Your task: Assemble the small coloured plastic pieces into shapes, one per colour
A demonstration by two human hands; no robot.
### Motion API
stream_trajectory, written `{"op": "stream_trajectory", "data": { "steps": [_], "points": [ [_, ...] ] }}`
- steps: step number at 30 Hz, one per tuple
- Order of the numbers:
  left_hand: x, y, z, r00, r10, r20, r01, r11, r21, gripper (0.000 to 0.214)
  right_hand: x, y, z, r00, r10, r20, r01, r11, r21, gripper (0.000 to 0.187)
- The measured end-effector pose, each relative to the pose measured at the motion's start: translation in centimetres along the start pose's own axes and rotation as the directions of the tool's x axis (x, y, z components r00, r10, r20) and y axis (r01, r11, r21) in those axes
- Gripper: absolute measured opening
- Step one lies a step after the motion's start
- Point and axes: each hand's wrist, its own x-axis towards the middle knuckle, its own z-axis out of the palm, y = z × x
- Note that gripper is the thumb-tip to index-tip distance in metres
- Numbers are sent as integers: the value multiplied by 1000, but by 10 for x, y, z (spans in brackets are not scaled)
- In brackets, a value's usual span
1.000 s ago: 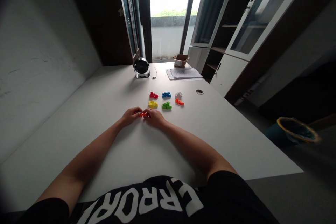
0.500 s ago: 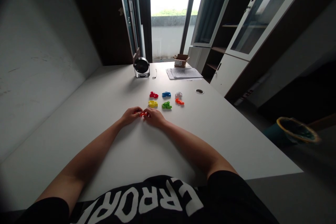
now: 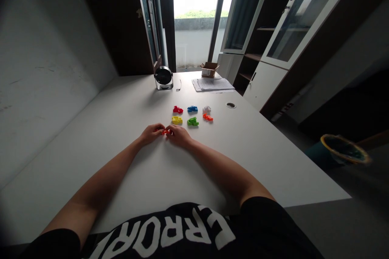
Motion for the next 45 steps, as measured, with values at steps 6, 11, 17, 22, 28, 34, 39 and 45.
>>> {"op": "stream_trajectory", "data": {
  "steps": [6,11,17,22,28,34,39,45],
  "points": [
    [0,0,0,1000,-1,-2,1,1000,-3,22,0,1,1,1000,-5,-5,5,1000,4,21],
    [0,0,0,1000,1,-2,-1,1000,-1,22,0,-1,0,1000,3,-1,-3,1000,6,20],
    [1,-1,1,1000,-10,2,10,1000,-1,22,0,-2,-1,1000,2,3,-2,1000,4,20],
    [1,-2,1,1000,-7,3,7,1000,-12,22,0,-1,-1,1000,-4,-3,4,1000,11,20],
    [1,-4,1,1000,4,0,-4,1000,-19,21,0,1,1,1000,-7,-12,7,1000,10,21],
    [1,-4,1,1000,9,2,-9,1000,-21,21,0,1,0,1000,-14,-13,14,1000,12,21],
    [1,-5,1,1000,4,4,-4,1000,-14,22,0,-1,-1,1000,-12,-10,12,1000,9,21],
    [1,-5,2,1000,13,-1,-13,1000,-13,21,-1,0,0,1000,-11,-17,11,1000,5,21]
  ]
}}
